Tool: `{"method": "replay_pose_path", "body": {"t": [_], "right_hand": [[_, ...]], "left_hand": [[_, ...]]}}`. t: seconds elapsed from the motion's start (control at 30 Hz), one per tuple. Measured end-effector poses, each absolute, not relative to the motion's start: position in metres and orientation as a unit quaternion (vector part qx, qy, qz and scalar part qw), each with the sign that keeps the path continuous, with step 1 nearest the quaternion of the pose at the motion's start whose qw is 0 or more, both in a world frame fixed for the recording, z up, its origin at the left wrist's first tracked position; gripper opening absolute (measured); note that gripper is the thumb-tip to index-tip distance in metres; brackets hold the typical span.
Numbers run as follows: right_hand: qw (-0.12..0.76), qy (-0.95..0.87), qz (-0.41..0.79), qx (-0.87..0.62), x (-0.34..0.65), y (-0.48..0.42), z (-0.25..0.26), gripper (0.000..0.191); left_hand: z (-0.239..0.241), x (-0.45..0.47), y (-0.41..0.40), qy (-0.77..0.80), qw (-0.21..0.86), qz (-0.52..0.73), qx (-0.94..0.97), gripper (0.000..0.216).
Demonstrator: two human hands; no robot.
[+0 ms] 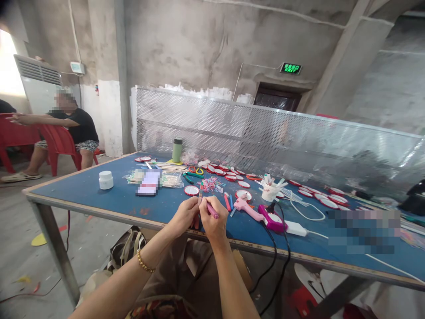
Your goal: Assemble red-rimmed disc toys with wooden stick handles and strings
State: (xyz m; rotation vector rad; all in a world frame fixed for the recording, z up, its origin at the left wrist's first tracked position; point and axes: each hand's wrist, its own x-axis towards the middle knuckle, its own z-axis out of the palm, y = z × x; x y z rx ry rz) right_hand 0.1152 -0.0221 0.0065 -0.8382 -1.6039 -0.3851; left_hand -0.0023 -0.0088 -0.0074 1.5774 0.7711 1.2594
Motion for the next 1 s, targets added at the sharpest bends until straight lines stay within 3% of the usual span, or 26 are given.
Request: {"method": "replay_pose_path", "body": {"t": [1.0], "right_hand": [[0.6, -0.691, -0.167, -0.367, 0.1151, -0.0233, 0.0061, 0.024]], "left_hand": [[-0.0092, -0.0023, -0.0079, 0.315, 0.462, 0.51, 0.653, 0.038]]}}
